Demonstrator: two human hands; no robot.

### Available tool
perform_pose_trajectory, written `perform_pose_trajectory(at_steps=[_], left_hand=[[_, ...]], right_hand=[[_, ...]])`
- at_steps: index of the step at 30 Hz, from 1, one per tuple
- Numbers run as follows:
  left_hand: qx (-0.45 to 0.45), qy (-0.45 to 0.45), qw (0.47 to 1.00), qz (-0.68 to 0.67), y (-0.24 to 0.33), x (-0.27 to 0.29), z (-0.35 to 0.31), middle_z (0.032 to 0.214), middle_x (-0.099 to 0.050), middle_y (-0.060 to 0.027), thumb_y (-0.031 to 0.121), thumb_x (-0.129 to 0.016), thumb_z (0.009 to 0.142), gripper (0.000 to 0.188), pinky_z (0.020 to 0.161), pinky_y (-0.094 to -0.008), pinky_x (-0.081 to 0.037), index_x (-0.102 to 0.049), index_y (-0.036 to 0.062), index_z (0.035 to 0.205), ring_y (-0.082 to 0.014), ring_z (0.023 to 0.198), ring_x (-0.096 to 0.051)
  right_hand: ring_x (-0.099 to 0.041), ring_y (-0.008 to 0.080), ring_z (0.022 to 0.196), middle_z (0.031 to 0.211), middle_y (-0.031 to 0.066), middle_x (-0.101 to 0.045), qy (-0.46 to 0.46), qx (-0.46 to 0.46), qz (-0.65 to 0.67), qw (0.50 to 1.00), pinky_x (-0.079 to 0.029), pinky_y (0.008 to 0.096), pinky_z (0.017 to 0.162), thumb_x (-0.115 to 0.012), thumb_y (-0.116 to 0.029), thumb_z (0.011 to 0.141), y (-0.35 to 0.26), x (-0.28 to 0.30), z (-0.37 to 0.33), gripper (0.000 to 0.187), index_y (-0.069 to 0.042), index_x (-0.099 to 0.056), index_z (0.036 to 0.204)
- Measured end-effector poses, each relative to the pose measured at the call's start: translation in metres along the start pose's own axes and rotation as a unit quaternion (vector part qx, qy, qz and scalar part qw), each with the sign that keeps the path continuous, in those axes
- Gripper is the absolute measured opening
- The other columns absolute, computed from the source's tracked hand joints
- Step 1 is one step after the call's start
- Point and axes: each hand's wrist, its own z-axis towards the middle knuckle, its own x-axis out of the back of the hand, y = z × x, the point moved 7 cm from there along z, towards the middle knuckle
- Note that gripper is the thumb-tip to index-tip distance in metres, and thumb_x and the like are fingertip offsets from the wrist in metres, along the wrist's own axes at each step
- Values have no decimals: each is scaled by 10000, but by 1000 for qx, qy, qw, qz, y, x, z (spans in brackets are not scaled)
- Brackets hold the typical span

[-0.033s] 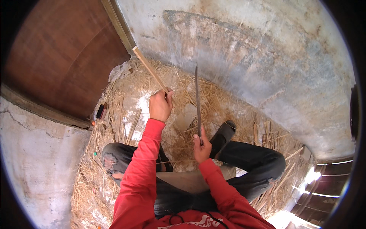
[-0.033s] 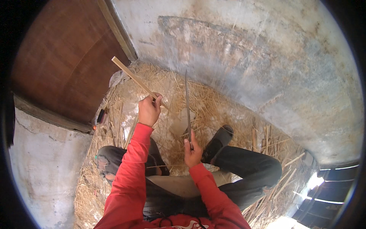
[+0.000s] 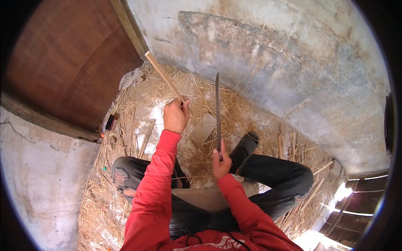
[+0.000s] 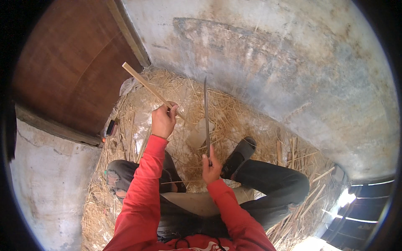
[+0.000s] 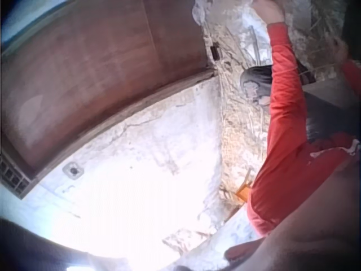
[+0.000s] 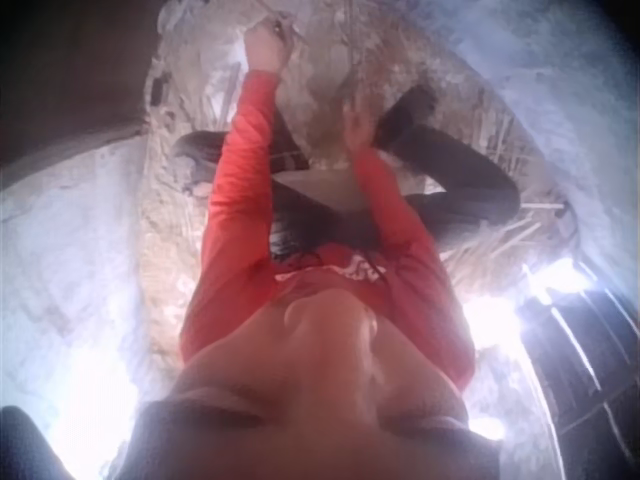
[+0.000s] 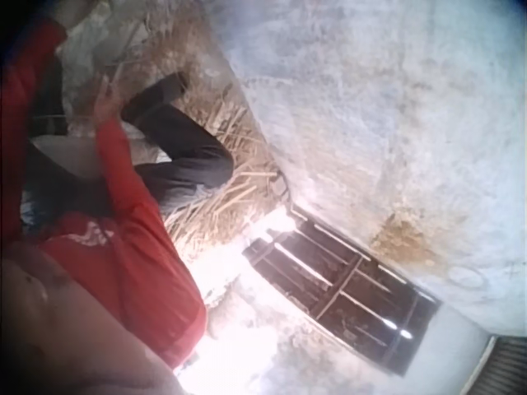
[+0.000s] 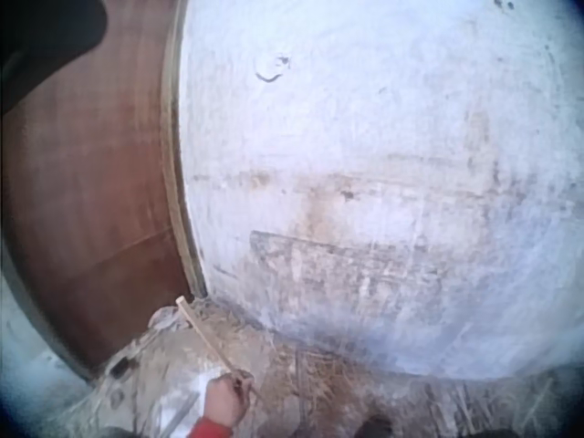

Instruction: The person shaves a wooden stick using a utility knife and a machete, scraping thin layers of wood from the surface while sitting on a ground covered in shavings.

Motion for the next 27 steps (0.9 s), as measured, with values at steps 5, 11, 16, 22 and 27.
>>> perform_pose_trajectory(at_steps=[5,11,16,22,27], left_hand=[[-2,9,1000,5,6,-10,-1,723,-682,-214,151,-724,922,127,619,-454,-533,-734,32,967,-391,656,-681],[0,17,1000,16,-1,-3,1,746,-687,-211,150,-722,925,123,615,-455,-530,-729,33,959,-387,654,-683],[13,19,999,27,-5,-1,1,751,-691,-204,140,-721,924,128,615,-446,-533,-721,16,954,-379,661,-688],[15,44,999,1,-9,2,-1,770,-698,-208,131,-717,927,123,602,-434,-538,-717,12,959,-369,659,-699],[2,48,999,11,-8,5,0,764,-697,-207,141,-719,930,142,602,-431,-539,-718,1,958,-366,656,-701]], right_hand=[[-509,77,684,801,-2,-615,-51,-13,-121,991,-472,280,637,-644,-200,1020,129,0,-8,522,-91,-515,1514],[-509,83,712,834,11,-612,-46,-63,11,997,-473,276,692,-638,-226,1024,15,-8,10,515,-71,-526,1502],[-500,73,697,832,11,-615,-16,12,13,1000,-464,279,646,-633,-201,1027,16,-7,-10,522,-72,-508,1516],[-493,69,680,814,-8,-604,-77,-192,8,978,-459,277,625,-627,-183,1030,130,-7,-20,509,-122,-516,1523],[-497,66,688,800,-12,-601,-19,-35,41,998,-459,272,630,-630,-190,1029,6,0,3,528,-126,-496,1535]])
